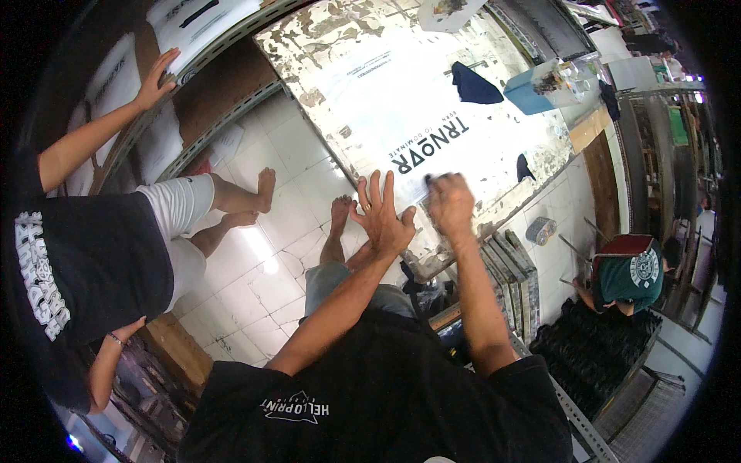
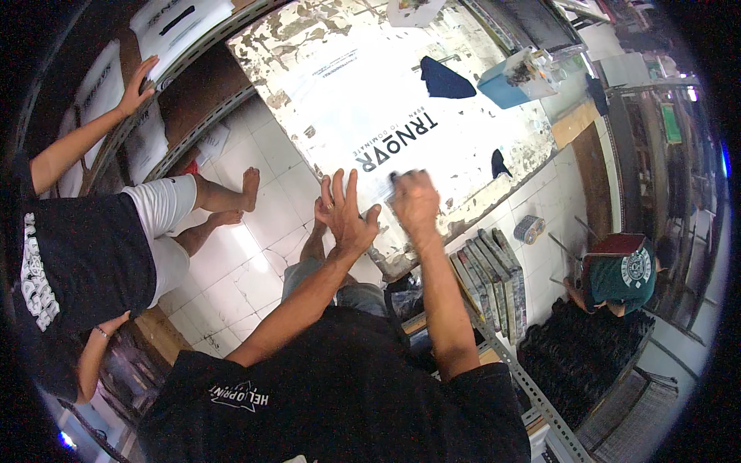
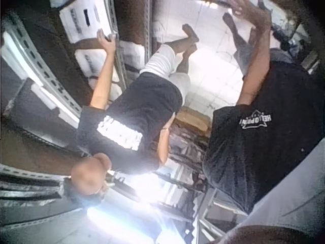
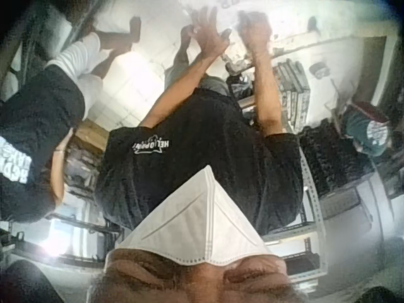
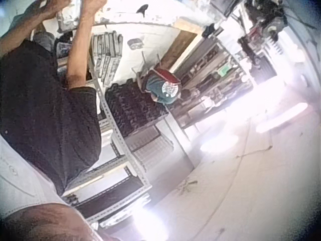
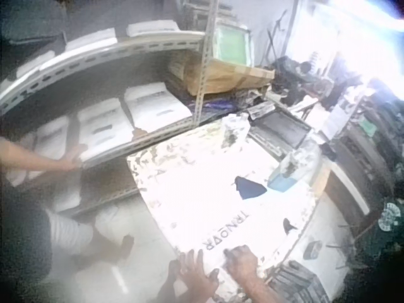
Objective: The person cleans a large white sheet on a table using a spray bottle and a dark cloth. They repeatedly spray the surface and wipe it down while another person stands nearby. The person also briefly handles a smaller dark cloth and a white sheet from a shelf.
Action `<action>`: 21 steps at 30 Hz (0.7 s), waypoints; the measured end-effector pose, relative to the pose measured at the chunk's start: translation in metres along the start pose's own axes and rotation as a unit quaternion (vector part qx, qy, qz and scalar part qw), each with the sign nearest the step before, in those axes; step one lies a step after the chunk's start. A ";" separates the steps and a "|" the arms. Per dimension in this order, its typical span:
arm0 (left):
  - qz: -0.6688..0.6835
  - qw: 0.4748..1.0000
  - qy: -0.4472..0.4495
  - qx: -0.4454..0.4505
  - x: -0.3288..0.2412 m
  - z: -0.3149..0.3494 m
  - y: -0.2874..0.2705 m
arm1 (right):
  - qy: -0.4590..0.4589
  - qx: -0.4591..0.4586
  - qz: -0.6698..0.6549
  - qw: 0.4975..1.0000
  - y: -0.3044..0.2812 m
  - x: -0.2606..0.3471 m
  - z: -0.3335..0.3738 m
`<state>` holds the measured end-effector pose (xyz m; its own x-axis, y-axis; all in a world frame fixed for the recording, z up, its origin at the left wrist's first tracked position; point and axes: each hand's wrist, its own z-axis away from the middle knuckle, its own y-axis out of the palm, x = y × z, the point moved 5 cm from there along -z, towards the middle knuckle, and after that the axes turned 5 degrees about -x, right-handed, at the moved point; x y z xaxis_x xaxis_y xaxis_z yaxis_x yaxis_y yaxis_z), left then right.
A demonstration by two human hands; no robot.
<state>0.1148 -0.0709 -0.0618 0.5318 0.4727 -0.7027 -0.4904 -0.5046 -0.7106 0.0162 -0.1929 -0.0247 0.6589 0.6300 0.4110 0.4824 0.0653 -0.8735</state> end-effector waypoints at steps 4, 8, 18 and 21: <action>-0.025 1.000 0.005 0.006 0.001 -0.002 0.002 | -0.038 0.031 -0.056 0.997 0.005 0.025 0.013; -0.037 0.999 0.003 0.004 0.003 -0.001 0.001 | 0.034 -0.024 0.043 0.998 -0.008 -0.005 -0.013; -0.056 0.998 0.013 -0.009 0.003 -0.002 -0.002 | 0.021 -0.036 0.027 0.999 0.002 0.007 -0.020; -0.008 1.000 0.001 -0.005 0.001 -0.002 0.001 | -0.048 0.003 -0.047 0.998 0.023 0.021 -0.004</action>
<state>0.1160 -0.0724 -0.0628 0.5402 0.4799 -0.6913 -0.4750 -0.5042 -0.7212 0.0433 -0.1814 -0.0350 0.5528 0.6916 0.4648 0.5360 0.1320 -0.8339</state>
